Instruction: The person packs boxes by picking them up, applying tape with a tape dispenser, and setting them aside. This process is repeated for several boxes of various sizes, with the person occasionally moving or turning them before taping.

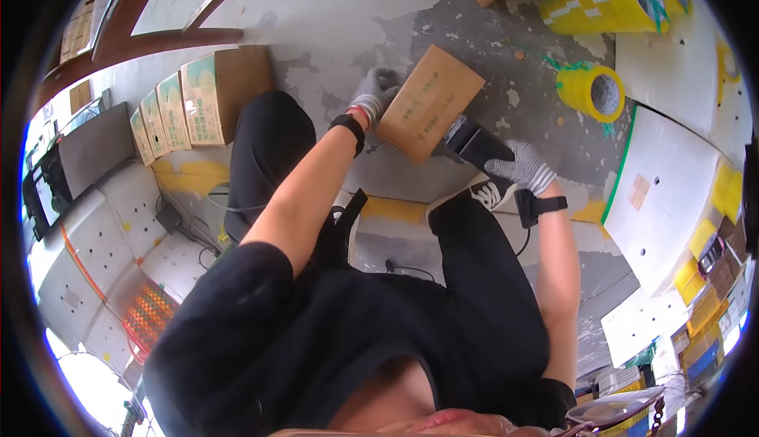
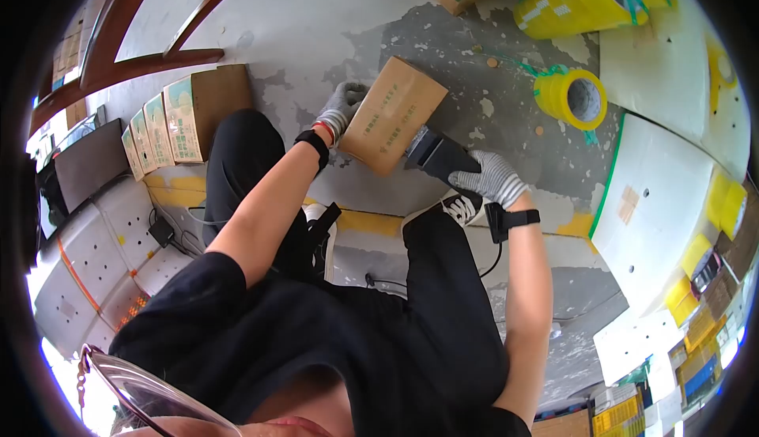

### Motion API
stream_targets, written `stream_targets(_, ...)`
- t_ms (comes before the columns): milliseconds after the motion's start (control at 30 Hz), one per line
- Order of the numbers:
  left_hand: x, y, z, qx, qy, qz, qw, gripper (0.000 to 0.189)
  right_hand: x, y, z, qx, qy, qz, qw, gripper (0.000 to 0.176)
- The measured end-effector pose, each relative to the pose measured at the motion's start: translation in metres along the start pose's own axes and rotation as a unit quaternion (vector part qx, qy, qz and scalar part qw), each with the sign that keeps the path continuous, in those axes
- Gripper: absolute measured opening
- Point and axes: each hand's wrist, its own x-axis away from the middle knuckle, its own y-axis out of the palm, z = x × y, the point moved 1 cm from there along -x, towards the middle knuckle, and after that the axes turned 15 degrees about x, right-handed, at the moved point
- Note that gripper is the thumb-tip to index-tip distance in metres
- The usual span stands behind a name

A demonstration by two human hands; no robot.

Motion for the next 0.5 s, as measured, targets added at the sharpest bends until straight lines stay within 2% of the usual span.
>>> stream_targets(33,-0.006,-0.001,-0.012,0.001,0.003,-0.007,1.000,0.028,0.003,-0.001,0.005,0.000,0.004,0.007,1.000,0.054)
stream_targets(67,-0.001,0.005,0.020,-0.131,-0.021,0.052,0.990,0.030,0.001,-0.006,0.003,0.024,-0.020,0.027,0.999,0.054)
stream_targets(100,0.005,0.006,0.035,-0.264,-0.052,0.111,0.957,0.031,0.002,-0.003,0.001,0.043,-0.040,0.039,0.997,0.055)
stream_targets(133,0.009,0.001,0.029,-0.169,-0.001,0.134,0.976,0.033,0.000,-0.005,0.001,0.050,-0.036,0.026,0.998,0.055)
stream_targets(167,0.028,0.005,0.061,-0.192,0.054,0.109,0.974,0.043,-0.003,-0.002,0.001,0.052,-0.042,0.038,0.997,0.056)
stream_targets(233,0.059,0.048,0.067,-0.312,0.165,0.079,0.932,0.056,-0.008,-0.006,-0.011,0.104,-0.059,0.054,0.991,0.058)
stream_targets(267,0.070,0.056,0.065,-0.315,0.162,0.073,0.932,0.056,-0.013,-0.006,-0.011,0.105,0.015,0.003,0.994,0.057)
stream_targets(333,0.074,0.073,0.065,-0.397,0.163,0.095,0.898,0.067,-0.003,0.002,0.010,0.098,0.002,0.038,0.994,0.057)
stream_targets(367,0.071,0.077,0.067,-0.398,0.168,0.085,0.898,0.067,0.004,0.004,0.016,0.089,-0.015,0.068,0.994,0.056)
stream_targets(433,0.074,0.075,0.067,-0.409,0.154,0.095,0.895,0.072,0.018,0.007,0.028,0.104,-0.012,0.051,0.993,0.057)
stream_targets(500,0.073,0.075,0.067,-0.407,0.160,0.095,0.894,0.072,0.018,0.001,0.021,0.147,0.047,0.064,0.986,0.059)
